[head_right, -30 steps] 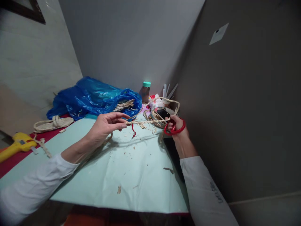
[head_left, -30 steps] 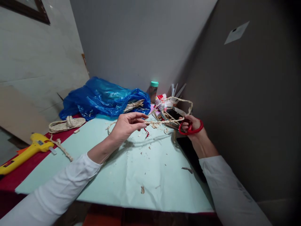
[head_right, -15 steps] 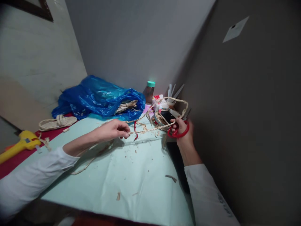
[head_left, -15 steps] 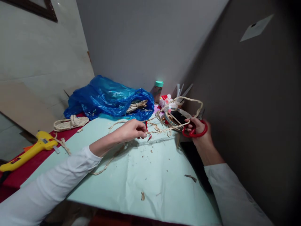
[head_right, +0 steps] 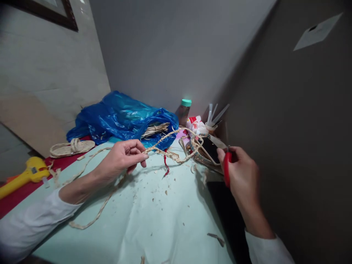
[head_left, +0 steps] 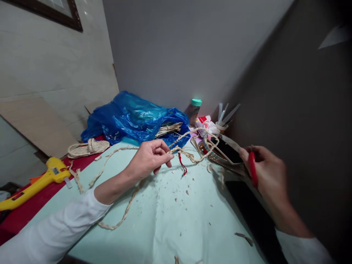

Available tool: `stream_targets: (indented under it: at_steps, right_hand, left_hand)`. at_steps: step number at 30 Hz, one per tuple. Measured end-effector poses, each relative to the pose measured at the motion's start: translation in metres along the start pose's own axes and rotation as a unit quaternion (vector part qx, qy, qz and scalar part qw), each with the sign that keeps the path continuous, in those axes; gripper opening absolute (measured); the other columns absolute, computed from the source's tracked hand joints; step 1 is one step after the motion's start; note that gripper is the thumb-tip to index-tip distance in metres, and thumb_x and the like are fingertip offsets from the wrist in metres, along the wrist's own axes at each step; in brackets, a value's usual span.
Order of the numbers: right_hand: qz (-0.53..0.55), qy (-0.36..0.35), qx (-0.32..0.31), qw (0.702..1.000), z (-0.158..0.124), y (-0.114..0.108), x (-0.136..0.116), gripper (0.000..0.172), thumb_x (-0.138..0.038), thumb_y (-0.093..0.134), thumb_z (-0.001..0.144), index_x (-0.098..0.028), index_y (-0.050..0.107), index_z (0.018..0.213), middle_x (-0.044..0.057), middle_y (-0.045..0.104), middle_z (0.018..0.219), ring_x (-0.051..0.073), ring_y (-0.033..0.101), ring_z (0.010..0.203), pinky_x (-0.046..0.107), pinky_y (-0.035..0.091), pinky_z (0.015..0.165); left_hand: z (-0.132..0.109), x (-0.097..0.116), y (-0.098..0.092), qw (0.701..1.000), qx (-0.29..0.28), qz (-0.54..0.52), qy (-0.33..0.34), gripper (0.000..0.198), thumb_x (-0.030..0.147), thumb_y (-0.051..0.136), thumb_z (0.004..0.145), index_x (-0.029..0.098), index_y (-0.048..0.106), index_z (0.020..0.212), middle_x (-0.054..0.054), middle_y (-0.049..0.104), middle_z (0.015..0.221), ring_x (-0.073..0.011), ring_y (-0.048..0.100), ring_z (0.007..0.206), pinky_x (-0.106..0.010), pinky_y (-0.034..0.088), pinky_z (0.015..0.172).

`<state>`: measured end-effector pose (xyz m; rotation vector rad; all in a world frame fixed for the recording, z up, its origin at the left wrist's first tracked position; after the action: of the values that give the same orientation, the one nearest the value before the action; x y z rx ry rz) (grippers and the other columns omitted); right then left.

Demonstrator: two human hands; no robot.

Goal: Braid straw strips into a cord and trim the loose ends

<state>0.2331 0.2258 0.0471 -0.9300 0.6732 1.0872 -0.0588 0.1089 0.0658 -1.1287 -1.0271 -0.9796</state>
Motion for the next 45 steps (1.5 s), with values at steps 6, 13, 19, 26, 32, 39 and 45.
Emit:
stream_targets:
  at_steps: [6,13,19,26,32,39,45]
  right_hand:
    - [-0.229,-0.210,-0.037,0.950,-0.041,0.024,-0.054,0.018,-0.031,0.062,0.083,-0.022,0.062,0.099,0.005,0.066,0.084,0.020,0.060,0.070,0.030,0.043,0.062]
    - [-0.163,-0.218,-0.248,0.930,-0.082,0.071,-0.070,0.020,-0.017,0.058,0.084,-0.019,0.057,0.104,0.001,0.063,0.081,0.011,0.053,0.059,0.023,0.041,0.056]
    - [-0.166,-0.209,-0.263,0.927,-0.082,0.072,-0.067,0.009,-0.021,0.058,0.084,-0.019,0.057,0.093,0.001,0.060,0.081,0.013,0.052,0.062,0.025,0.038,0.056]
    - [-0.202,-0.221,-0.275,0.914,-0.082,0.075,-0.063,0.016,-0.033,0.058,0.087,-0.019,0.056,0.094,0.003,0.056,0.086,0.015,0.052,0.067,0.027,0.039,0.058]
    - [-0.215,-0.231,-0.266,0.911,-0.080,0.074,-0.060,0.018,-0.034,0.057,0.088,-0.020,0.057,0.099,0.004,0.057,0.088,0.017,0.054,0.072,0.028,0.041,0.060]
    - [-0.254,-0.282,-0.248,0.891,-0.082,0.071,-0.062,0.024,-0.036,0.058,0.087,-0.019,0.057,0.104,0.005,0.059,0.092,0.019,0.056,0.074,0.030,0.042,0.061]
    - [-0.212,-0.277,-0.249,0.904,-0.080,0.069,-0.062,0.023,-0.031,0.060,0.087,-0.019,0.056,0.107,0.006,0.059,0.095,0.017,0.056,0.078,0.029,0.043,0.064]
  left_hand:
    - [-0.009,-0.001,-0.002,0.999,0.052,0.017,0.003,0.012,0.023,0.069,0.077,0.016,0.059,0.078,-0.001,0.070,0.067,-0.0124,0.062,0.065,-0.021,0.043,0.060]
    - [-0.022,0.001,0.012,0.999,0.041,0.009,0.008,0.010,0.018,0.073,0.074,0.017,0.065,0.080,0.002,0.070,0.073,-0.0118,0.065,0.070,-0.019,0.047,0.064]
    - [-0.030,0.006,0.016,0.996,0.086,0.018,0.035,0.011,0.017,0.076,0.072,0.019,0.067,0.077,0.006,0.071,0.073,-0.0083,0.066,0.068,-0.014,0.049,0.062]
    - [-0.033,0.008,0.015,0.996,0.082,0.003,0.039,0.010,0.021,0.075,0.075,0.018,0.067,0.080,0.003,0.072,0.073,-0.0107,0.069,0.071,-0.014,0.051,0.063]
    - [-0.031,0.006,0.014,0.998,0.019,-0.044,0.039,0.008,0.026,0.065,0.086,0.019,0.066,0.091,0.000,0.076,0.086,-0.0129,0.072,0.085,-0.015,0.052,0.071]
    - [-0.031,0.003,0.015,0.997,0.063,-0.024,0.044,0.004,0.018,0.068,0.082,0.020,0.067,0.085,0.003,0.075,0.084,-0.0109,0.071,0.080,-0.016,0.052,0.072]
    - [-0.031,0.004,0.016,0.997,0.061,-0.047,0.017,0.007,0.025,0.071,0.080,0.019,0.067,0.083,0.002,0.076,0.080,-0.0133,0.071,0.078,-0.018,0.051,0.070]
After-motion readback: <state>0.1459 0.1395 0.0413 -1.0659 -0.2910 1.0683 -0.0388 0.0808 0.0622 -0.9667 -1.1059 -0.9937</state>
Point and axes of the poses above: each hand's wrist, its own z-axis towards the middle knuckle, its own y-axis out of the palm, x = y × z, the point moved 2 cm from there along z, towards the middle knuckle
